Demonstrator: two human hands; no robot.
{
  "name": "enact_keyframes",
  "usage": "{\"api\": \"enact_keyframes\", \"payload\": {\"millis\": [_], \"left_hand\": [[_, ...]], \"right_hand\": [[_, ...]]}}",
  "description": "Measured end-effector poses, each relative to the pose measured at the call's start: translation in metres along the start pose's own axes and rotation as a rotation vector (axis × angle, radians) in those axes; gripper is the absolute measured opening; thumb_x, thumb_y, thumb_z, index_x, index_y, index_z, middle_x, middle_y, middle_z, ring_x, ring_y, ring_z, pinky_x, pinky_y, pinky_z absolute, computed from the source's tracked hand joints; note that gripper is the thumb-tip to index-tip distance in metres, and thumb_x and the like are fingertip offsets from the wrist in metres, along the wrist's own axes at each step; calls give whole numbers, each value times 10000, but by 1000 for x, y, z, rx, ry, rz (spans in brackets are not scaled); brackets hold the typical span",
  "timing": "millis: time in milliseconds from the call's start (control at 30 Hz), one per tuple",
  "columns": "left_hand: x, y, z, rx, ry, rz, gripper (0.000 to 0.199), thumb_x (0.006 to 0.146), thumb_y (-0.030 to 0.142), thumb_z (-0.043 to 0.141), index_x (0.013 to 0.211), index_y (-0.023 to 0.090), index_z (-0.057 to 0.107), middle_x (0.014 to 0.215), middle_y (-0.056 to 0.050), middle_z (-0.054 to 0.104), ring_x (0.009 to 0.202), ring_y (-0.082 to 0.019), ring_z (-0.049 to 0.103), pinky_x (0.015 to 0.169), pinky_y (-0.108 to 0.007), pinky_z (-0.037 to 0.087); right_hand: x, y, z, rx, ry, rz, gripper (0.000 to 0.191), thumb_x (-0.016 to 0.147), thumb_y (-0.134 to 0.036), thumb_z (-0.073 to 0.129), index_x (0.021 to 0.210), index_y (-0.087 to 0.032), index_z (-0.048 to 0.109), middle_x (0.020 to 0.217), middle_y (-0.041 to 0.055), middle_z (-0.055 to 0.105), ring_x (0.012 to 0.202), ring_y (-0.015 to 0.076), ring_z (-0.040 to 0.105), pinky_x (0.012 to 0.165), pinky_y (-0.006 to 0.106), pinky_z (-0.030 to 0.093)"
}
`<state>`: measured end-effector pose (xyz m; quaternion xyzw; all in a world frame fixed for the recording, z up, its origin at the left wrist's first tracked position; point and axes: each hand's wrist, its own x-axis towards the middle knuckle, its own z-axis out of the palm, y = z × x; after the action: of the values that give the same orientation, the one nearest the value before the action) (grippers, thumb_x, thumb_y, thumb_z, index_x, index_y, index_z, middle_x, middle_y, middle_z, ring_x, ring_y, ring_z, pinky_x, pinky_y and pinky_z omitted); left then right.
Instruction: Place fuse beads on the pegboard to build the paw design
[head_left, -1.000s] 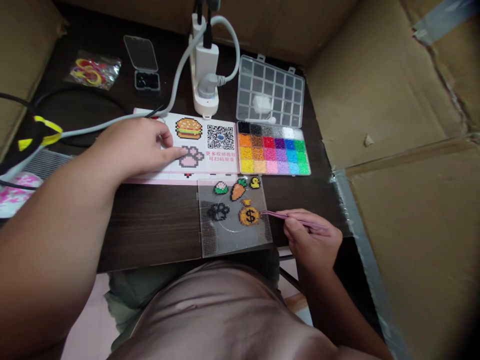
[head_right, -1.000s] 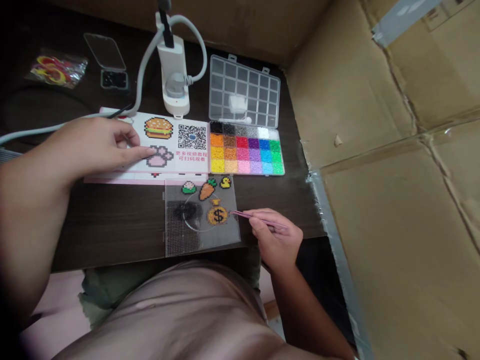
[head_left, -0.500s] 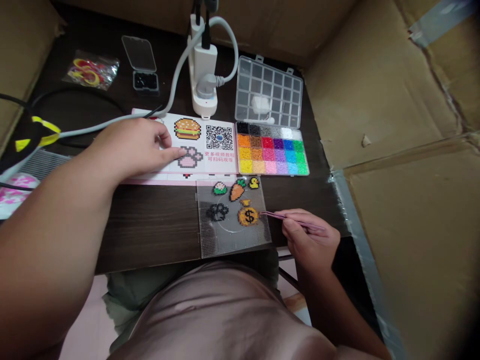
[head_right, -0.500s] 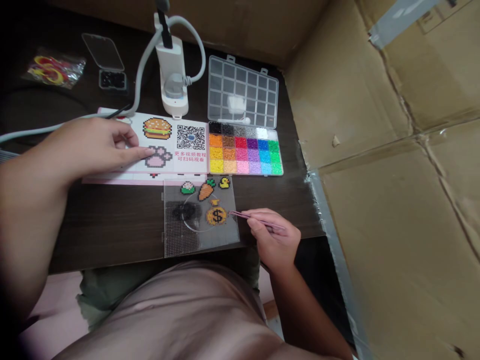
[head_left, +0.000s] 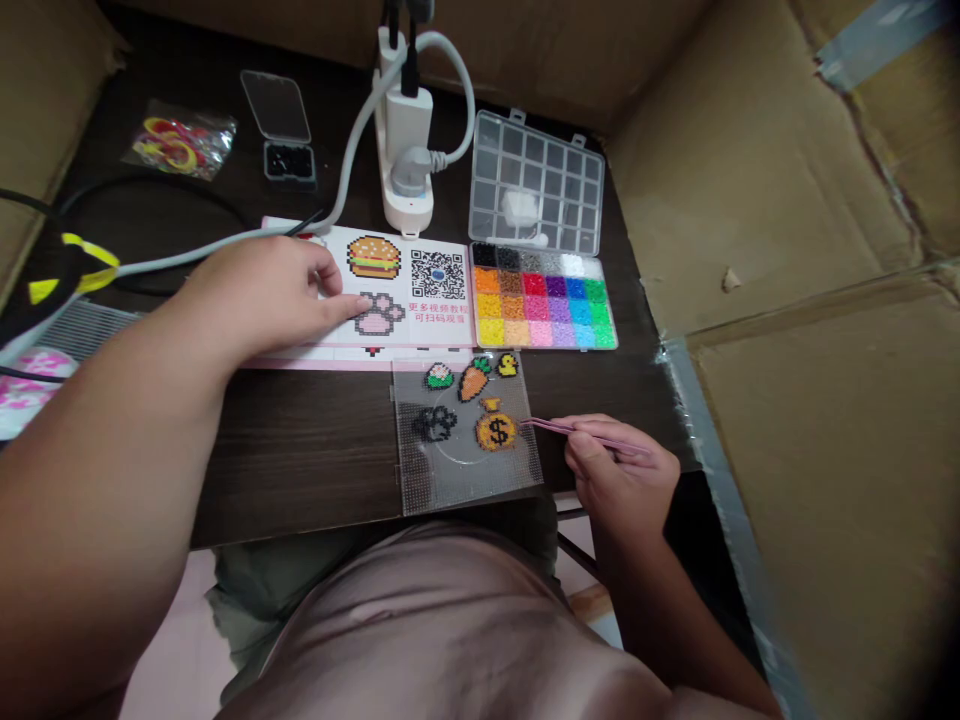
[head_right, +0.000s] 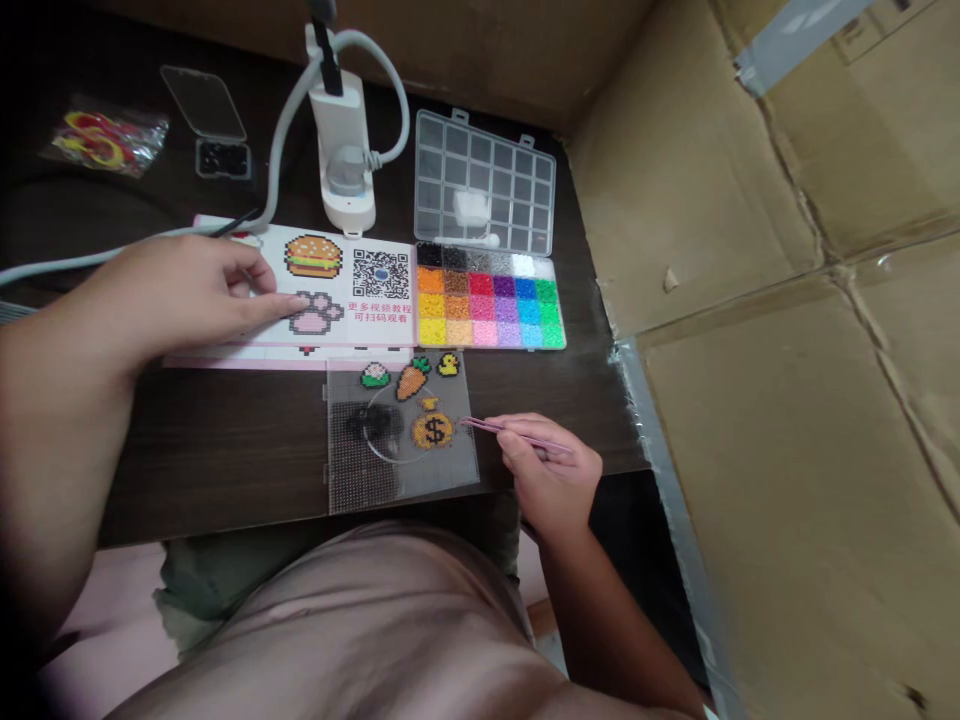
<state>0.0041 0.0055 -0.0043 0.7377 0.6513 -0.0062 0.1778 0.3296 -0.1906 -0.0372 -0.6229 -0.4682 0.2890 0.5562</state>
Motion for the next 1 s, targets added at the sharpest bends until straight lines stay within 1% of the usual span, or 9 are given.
{"api": "enact_keyframes", "payload": {"millis": [133, 233, 367, 467, 600, 700, 833, 1000], "left_hand": [[1, -2, 2, -26, 2, -15, 639, 666, 833, 554, 1007, 342, 780, 871, -112, 761, 926, -391, 699, 746, -481, 431], [1, -1, 2, -52, 2, -26, 645, 655, 831, 572, 1008, 334, 785, 866, -114, 758, 941, -401, 690, 770, -486, 426], [-2, 2, -3, -5, -25, -25, 596, 719, 799, 570, 990, 301, 755, 925, -117, 755, 896, -359, 687, 738, -447, 411], [-3, 4, -6, 31, -56, -17, 578, 768, 776, 563, 1000, 276, 735, 939, -117, 744, 879, -338, 673, 711, -427, 404], [-3, 5, -7, 51, -66, -13, 541, 794, 741, 573, 993, 261, 723, 946, -108, 731, 858, -319, 655, 698, -412, 397], [-3, 5, -6, 56, -65, -13, 545, 803, 737, 579, 1007, 253, 727, 935, -99, 724, 844, -305, 646, 697, -399, 396], [-2, 4, -5, 64, -49, -19, 567, 804, 731, 598, 1043, 240, 755, 915, -82, 715, 832, -280, 640, 718, -378, 401], [-1, 2, -4, 63, -29, -14, 549, 808, 740, 596, 998, 248, 748, 854, -67, 683, 780, -265, 608, 693, -371, 374]], "right_hand": [[0, 2, 0, -34, -16, -19, 99, 843, -279, 859, 781, -205, 837, 840, 101, 842, 569, 157, 716, 398, 215, 507], [0, 0, 2, -28, -11, -19, 98, 836, -267, 862, 769, -201, 835, 828, 99, 841, 555, 155, 707, 401, 220, 509], [1, -3, 2, 11, -1, -15, 85, 833, -248, 864, 763, -209, 835, 814, 92, 842, 534, 148, 692, 412, 229, 510], [2, -3, 0, 44, -32, -31, 94, 830, -263, 872, 756, -223, 832, 795, 81, 842, 533, 156, 705, 440, 248, 534], [2, -3, -4, 39, -104, -56, 70, 852, -217, 849, 784, -232, 842, 810, 71, 848, 635, 184, 770, 538, 279, 602], [2, -3, -5, 8, -128, -72, 93, 854, -159, 828, 802, -233, 849, 825, 66, 854, 690, 195, 796, 577, 283, 624], [2, -4, -5, -4, -134, -94, 136, 847, -121, 813, 809, -246, 852, 833, 49, 857, 718, 194, 811, 610, 281, 640], [2, -4, -5, -24, -127, -117, 141, 841, -118, 817, 808, -251, 850, 825, 45, 856, 725, 201, 816, 647, 303, 663]]}}
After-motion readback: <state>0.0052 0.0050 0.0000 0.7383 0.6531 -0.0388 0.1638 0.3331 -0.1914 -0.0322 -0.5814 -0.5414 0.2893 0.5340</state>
